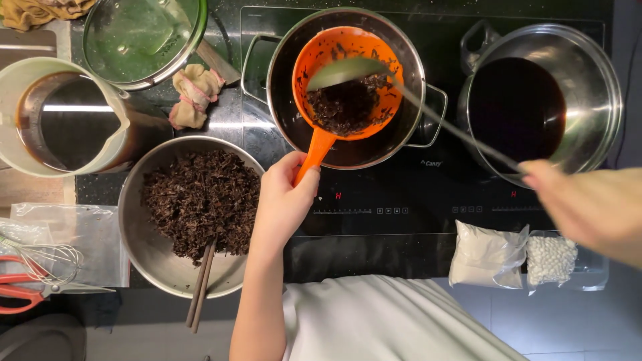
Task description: The recorder is using a ladle to pour liquid through a hand-held strainer containing tea leaves back into a pot.
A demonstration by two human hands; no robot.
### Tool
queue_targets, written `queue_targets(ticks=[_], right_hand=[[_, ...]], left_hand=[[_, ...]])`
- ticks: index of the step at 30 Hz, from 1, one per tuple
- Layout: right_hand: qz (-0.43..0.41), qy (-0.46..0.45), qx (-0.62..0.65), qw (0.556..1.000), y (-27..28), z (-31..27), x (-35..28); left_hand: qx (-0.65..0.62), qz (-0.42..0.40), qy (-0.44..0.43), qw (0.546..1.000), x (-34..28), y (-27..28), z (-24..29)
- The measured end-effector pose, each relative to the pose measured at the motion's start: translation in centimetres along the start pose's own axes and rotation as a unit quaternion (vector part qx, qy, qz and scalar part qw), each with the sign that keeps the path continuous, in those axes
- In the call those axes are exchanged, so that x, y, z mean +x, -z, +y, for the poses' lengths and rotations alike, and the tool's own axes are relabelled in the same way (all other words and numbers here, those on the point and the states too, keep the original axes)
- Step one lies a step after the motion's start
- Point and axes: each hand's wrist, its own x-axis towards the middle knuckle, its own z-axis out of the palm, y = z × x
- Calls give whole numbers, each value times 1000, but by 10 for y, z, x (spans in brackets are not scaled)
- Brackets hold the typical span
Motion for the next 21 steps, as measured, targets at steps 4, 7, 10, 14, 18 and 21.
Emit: queue_targets(ticks=[4, 7, 10, 14, 18, 21], right_hand=[[-21, 198, -253, 947, 0, -8, -2], [-6, 193, -251, 949, 0, -18, 2], [18, 209, -250, 945, -1, -18, 0], [41, 221, -253, 941, -13, -10, -11], [65, 213, -260, 940, -10, -25, -5], [76, 211, -257, 940, -6, -33, 1]], left_hand=[[-48, -13, 0, 999, 1, -1, -6], [-4, -12, 2, 1000, 0, 0, -1], [-42, -16, 3, 999, 2, 0, -4], [-43, -16, 36, 998, 2, 3, -3], [-105, -26, 44, 993, 3, 3, -9], [-111, -26, 47, 992, 3, 3, -10]])
